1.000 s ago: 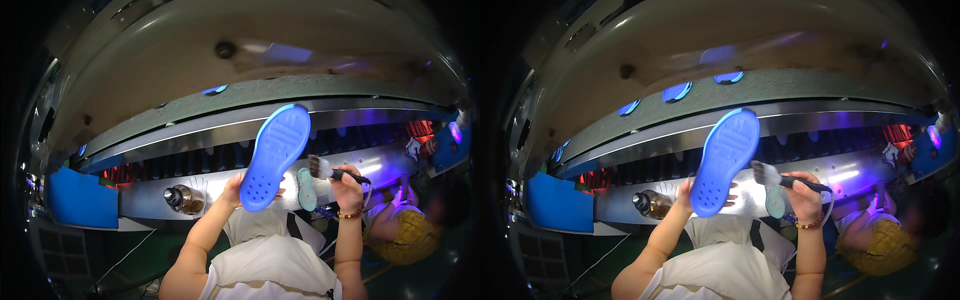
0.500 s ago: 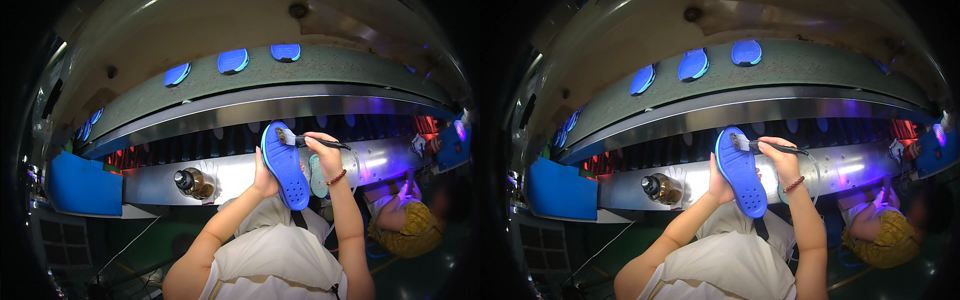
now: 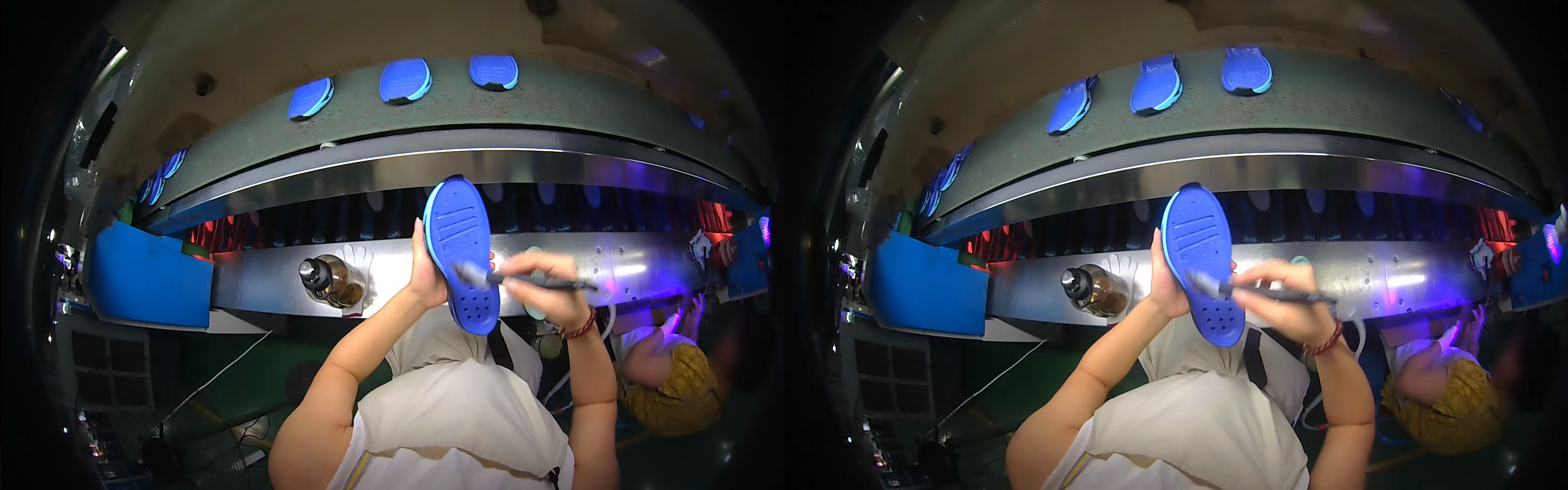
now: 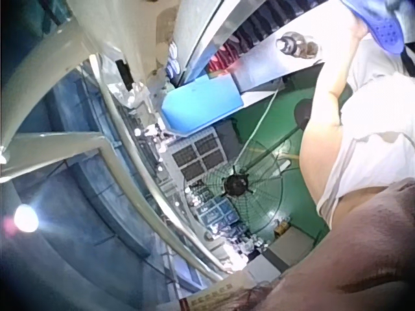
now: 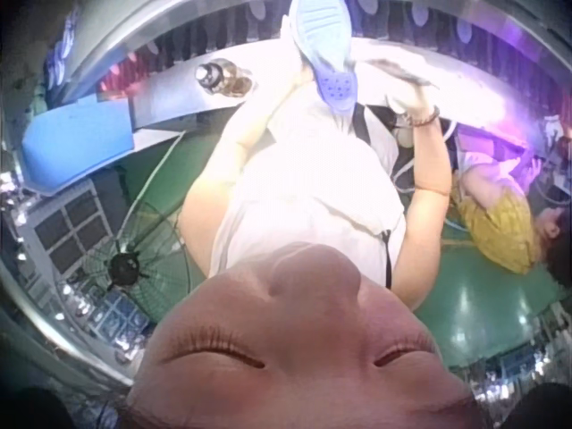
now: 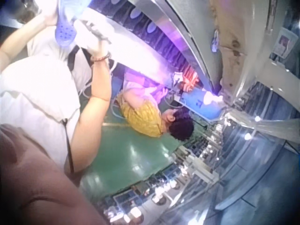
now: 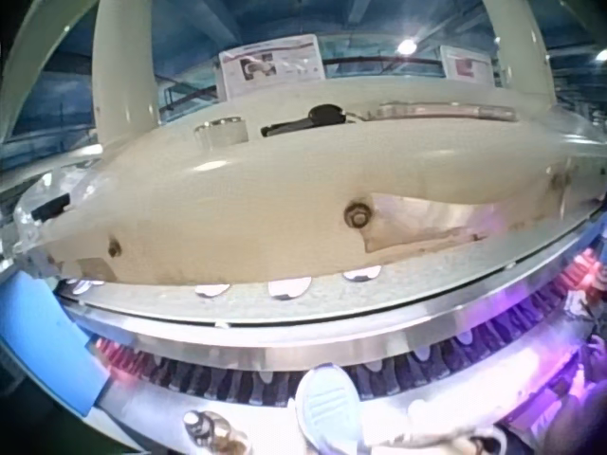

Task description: The person applies a liquid substance to the surface of blue shoe soles using a brush and then places the soles onto a moving conveyor belt.

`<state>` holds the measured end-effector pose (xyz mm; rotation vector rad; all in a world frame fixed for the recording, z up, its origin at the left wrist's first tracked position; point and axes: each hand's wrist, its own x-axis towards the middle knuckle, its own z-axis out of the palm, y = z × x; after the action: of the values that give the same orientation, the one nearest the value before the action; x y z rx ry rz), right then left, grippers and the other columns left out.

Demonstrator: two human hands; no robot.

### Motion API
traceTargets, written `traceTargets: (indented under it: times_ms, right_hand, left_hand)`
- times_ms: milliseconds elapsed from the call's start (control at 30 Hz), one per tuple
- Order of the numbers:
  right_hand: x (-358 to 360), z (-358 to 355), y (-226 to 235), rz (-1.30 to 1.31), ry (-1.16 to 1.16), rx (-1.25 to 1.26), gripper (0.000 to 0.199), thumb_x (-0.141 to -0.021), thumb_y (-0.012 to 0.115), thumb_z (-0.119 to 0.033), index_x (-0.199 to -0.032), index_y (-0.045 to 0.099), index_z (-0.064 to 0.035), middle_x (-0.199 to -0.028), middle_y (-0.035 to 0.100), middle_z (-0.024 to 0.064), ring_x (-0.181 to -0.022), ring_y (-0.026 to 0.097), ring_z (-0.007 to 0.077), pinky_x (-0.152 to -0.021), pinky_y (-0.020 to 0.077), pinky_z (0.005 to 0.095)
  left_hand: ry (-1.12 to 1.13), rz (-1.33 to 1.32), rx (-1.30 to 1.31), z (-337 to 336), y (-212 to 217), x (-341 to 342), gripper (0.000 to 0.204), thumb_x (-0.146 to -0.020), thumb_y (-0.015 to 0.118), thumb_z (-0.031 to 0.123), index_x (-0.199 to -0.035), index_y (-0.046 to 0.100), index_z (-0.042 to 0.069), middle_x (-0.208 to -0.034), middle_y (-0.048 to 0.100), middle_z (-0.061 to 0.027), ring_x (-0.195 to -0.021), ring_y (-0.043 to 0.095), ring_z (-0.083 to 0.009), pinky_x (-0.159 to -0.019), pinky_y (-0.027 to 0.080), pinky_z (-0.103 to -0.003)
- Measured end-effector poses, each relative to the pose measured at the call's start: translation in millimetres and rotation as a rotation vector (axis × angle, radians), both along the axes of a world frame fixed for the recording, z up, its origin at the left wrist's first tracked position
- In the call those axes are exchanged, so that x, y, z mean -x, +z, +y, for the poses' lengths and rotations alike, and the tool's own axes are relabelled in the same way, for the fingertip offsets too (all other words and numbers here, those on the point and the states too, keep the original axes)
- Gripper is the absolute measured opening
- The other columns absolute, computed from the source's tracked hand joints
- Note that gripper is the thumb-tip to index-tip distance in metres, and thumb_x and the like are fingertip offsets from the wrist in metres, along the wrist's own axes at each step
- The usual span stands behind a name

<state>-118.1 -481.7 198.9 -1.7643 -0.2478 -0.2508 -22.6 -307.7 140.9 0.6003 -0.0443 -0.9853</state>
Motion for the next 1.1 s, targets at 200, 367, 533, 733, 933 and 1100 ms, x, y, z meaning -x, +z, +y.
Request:
traceTargets:
  times_ms: [200, 367, 533, 733, 933, 1100]
  right_hand:
    - [-19.3, -1.3, 12.3, -0.157, 0.131, -0.006, 0.017, -0.066, 0.070, 0.000, -0.082, 0.064, 0.0028, -0.080, 0.065, 0.0113, -0.075, 0.062, 0.0177, -0.069, 0.0487, 0.0274]
    - [-16.4, -17.7, 12.3, -0.107, 0.087, -0.158, 0.015, -0.068, 0.068, 0.002, -0.083, 0.065, 0.0017, -0.085, 0.065, 0.0141, -0.078, 0.063, 0.0203, -0.072, 0.0487, 0.0276]
    - [-7.6, -10.2, 20.9, -0.229, 0.250, 0.093, 0.017, -0.063, 0.072, 0.000, -0.079, 0.065, -0.0007, -0.081, 0.066, 0.0109, -0.076, 0.063, 0.0203, -0.072, 0.0486, 0.0301]
    - [-6.7, -14.3, 13.6, -0.222, 0.151, 0.118, 0.018, -0.063, 0.072, -0.001, -0.080, 0.065, -0.0013, -0.082, 0.066, 0.0104, -0.080, 0.063, 0.0217, -0.074, 0.0489, 0.0311]
    - [4.7, -28.8, -4.2, -0.131, 0.068, -0.138, 0.018, -0.064, 0.071, 0.001, -0.081, 0.066, -0.0004, -0.084, 0.066, 0.0107, -0.086, 0.061, 0.0225, -0.078, 0.0470, 0.0315]
    - [6.6, -29.0, -4.7, -0.127, 0.279, 0.021, 0.021, -0.064, 0.070, 0.003, -0.084, 0.066, -0.0007, -0.085, 0.066, 0.0082, -0.092, 0.057, 0.0227, -0.082, 0.0443, 0.0317]
  left_hand:
    - [0.008, 0.100, 0.059, -15.1, 20.6, 10.3, 0.087, -0.076, 0.013, 0.074, -0.124, 0.042, 0.007, -0.114, 0.053, -0.0127, -0.102, 0.054, -0.0259, -0.089, 0.042, -0.041]
    - [0.083, -0.081, 0.010, -17.4, 27.4, 6.8, 0.087, -0.077, 0.011, 0.073, -0.121, 0.044, 0.005, -0.109, 0.055, -0.0136, -0.097, 0.055, -0.0251, -0.087, 0.043, -0.037]
    - [0.044, -0.247, 0.233, -17.8, 26.3, -5.5, 0.096, -0.072, 0.005, 0.078, -0.113, 0.047, 0.002, -0.092, 0.059, -0.0192, -0.082, 0.060, -0.0288, -0.076, 0.048, -0.040]
    - [0.297, -0.172, 0.130, -26.6, 36.8, -11.0, 0.101, -0.067, 0.006, 0.082, -0.112, 0.047, 0.001, -0.089, 0.058, -0.0222, -0.077, 0.059, -0.0329, -0.069, 0.050, -0.042]
    - [0.323, -0.167, 0.150, -18.4, 49.2, -18.8, 0.099, -0.069, 0.007, 0.080, -0.113, 0.047, 0.002, -0.090, 0.058, -0.0225, -0.079, 0.059, -0.0346, -0.070, 0.049, -0.044]
    - [0.298, -0.243, 0.118, -16.5, 54.2, -21.3, 0.093, -0.073, 0.007, 0.076, -0.114, 0.047, 0.002, -0.091, 0.058, -0.0220, -0.079, 0.057, -0.0346, -0.074, 0.047, -0.045]
